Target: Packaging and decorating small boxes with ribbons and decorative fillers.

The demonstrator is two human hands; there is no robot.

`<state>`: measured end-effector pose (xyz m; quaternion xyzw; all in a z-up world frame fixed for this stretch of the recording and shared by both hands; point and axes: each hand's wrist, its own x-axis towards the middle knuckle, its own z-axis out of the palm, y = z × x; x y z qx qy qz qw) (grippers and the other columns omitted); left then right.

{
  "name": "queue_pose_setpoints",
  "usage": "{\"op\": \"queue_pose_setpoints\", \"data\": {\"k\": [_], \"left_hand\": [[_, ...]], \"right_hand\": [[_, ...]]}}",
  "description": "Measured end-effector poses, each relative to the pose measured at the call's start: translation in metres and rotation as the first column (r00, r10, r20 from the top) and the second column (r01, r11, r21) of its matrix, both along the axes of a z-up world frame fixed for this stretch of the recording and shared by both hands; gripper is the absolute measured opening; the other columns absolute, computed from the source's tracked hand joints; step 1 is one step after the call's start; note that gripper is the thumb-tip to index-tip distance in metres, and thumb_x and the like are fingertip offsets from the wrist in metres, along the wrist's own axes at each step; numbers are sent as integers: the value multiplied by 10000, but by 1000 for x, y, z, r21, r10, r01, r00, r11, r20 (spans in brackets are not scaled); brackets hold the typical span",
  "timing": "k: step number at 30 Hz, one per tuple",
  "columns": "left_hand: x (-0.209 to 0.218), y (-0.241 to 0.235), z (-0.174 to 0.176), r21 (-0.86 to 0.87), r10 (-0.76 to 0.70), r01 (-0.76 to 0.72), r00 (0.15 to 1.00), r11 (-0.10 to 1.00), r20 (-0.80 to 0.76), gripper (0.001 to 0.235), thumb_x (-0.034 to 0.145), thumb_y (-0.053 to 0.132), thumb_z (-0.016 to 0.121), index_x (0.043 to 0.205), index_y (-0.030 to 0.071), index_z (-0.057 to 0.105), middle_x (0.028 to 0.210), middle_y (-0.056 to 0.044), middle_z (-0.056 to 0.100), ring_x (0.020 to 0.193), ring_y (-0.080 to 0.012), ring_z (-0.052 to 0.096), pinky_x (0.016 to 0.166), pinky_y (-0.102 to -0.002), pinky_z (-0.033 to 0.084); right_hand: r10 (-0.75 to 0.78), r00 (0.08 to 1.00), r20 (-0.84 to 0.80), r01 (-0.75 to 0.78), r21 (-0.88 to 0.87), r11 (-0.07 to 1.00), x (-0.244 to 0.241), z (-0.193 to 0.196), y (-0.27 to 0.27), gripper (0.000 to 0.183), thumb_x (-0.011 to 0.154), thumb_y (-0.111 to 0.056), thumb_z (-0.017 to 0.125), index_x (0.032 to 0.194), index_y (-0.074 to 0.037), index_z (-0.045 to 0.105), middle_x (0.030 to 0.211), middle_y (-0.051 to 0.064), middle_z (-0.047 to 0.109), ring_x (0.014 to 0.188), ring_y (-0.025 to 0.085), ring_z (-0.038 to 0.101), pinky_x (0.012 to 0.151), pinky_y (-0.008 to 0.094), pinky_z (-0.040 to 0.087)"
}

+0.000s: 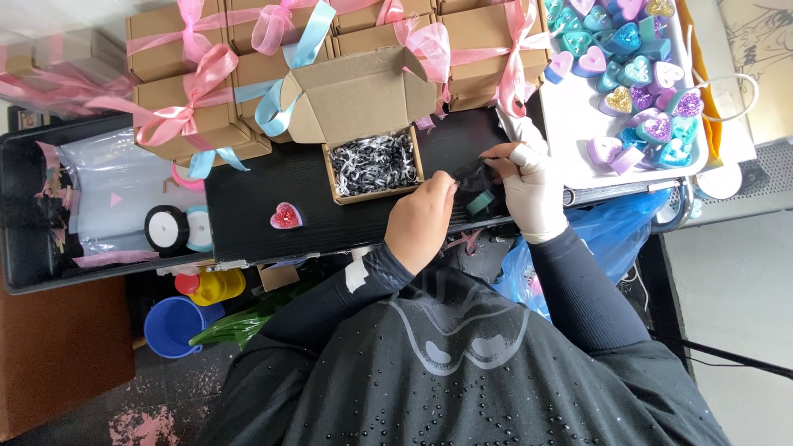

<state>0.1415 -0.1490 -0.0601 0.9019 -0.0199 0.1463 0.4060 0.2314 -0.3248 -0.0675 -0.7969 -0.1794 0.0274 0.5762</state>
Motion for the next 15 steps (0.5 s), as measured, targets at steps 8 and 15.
{"op": "queue_pose_setpoints", "data": {"k": [8,15], "left_hand": [[-4,-5,2,58,-10,7,999,998,50,222,1048,249,597,1171,68,562,959,-132,689,767,-329,700,634,-412,553],[7,-14,6,-51,-35,36,999,998,21,525,985,405,654,1336,35,530,969,-141,720,789,-309,729,630,-387,567]], "right_hand": [[-38,995,87,45,-73,996,7,1,1,139,989,7,715,1120,-40,722,887,15,592,776,90,545,728,245,487],[-40,987,154,65,-163,985,4,6,1,136,980,1,723,1113,-27,725,874,6,573,777,84,540,715,240,481]]}}
